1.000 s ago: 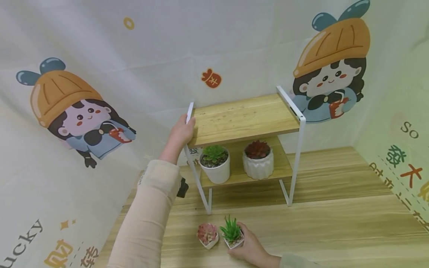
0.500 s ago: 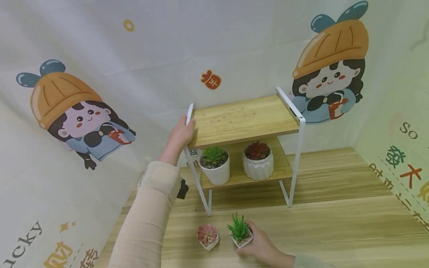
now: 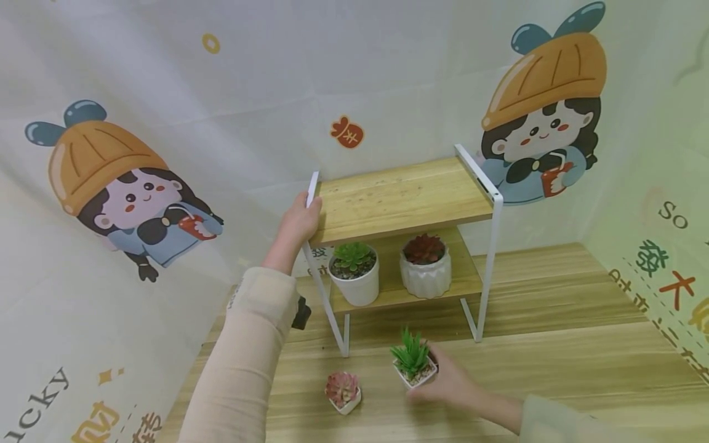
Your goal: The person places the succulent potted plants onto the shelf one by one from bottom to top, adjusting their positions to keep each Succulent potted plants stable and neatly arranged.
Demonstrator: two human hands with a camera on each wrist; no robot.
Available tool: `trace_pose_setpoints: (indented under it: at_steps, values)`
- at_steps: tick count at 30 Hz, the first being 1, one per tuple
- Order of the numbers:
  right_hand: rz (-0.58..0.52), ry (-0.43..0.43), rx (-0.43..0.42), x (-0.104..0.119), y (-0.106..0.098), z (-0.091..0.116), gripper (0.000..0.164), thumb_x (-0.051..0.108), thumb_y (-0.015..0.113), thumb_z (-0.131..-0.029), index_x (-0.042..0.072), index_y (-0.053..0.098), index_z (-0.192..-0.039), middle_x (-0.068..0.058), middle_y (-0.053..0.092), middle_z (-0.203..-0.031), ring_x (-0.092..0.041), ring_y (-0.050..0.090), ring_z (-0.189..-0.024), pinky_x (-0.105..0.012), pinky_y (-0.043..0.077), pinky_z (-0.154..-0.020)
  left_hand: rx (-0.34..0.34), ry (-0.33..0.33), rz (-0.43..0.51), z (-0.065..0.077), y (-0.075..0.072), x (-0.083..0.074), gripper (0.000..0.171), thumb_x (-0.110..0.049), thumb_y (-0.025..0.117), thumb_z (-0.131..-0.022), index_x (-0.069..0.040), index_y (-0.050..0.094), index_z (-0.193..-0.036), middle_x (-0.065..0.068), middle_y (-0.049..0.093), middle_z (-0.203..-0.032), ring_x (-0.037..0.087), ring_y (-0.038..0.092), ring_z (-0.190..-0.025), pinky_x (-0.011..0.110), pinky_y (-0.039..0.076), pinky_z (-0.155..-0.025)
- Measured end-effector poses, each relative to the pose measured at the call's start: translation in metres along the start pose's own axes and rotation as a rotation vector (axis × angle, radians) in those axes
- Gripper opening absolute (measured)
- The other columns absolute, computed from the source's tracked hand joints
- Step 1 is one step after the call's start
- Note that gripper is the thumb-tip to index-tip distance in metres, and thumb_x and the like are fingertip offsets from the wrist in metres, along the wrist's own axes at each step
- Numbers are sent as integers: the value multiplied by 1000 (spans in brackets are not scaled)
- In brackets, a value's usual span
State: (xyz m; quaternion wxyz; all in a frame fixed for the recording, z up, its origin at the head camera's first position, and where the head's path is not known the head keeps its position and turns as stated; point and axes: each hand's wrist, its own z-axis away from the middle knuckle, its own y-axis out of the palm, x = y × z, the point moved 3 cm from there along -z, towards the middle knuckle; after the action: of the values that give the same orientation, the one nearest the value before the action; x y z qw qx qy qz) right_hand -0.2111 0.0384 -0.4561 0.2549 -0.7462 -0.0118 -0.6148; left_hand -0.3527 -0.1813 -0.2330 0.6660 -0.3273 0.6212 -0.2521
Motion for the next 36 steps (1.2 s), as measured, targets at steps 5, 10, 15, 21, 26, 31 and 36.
trace_pose_setpoints:
  at_steps: [5,10,15,21,26,31,36]
  values:
    - [53,-6,-19,20,-18,-2,83,21,83,-64,-5,38,-128,-20,57,-114,-28,56,-100,-35,47,-81,3,-3,0,0,-1,-1,55,-37,27,-99,-13,14,-147,17,28,-147,36,33,-129,48,32,-103]
    - [144,-78,-84,42,-35,-5,78,23,83,-63,-3,43,-124,-17,61,-107,-23,58,-93,-29,48,-75,2,0,-4,0,-1,-1,55,-37,27,-99,-14,14,-147,16,28,-147,36,34,-128,48,32,-102]
    - [147,-119,-82,66,-51,-10,73,24,81,-66,0,43,-124,-14,63,-104,-18,59,-88,-27,48,-72,-4,4,0,0,-1,-1,55,-37,27,-99,-12,16,-147,17,29,-146,36,35,-128,48,33,-102]
    - [148,-101,-79,92,-72,-19,74,28,77,-71,1,40,-128,-14,61,-104,-16,59,-85,-28,50,-69,-8,4,2,1,-1,-1,55,-36,28,-99,-12,16,-147,17,29,-146,37,34,-128,48,32,-102]
    - [137,-130,-129,112,-88,-27,70,24,76,-73,1,39,-127,-17,58,-111,-23,58,-96,-32,49,-77,-10,5,-6,1,-1,0,55,-37,28,-99,-12,16,-147,17,29,-146,37,34,-128,48,32,-102]
    - [143,-131,-197,132,-107,-33,67,24,75,-74,0,39,-126,-16,54,-113,-27,52,-103,-39,44,-86,-13,12,-3,2,-1,0,55,-36,27,-99,-12,17,-146,17,29,-146,37,34,-128,48,32,-103]
    - [159,-129,-239,147,-122,-43,66,27,74,-76,2,39,-125,-15,54,-111,-25,52,-96,-33,46,-78,-16,18,4,2,-1,0,54,-37,28,-99,-12,19,-146,17,31,-145,36,36,-127,48,33,-102]
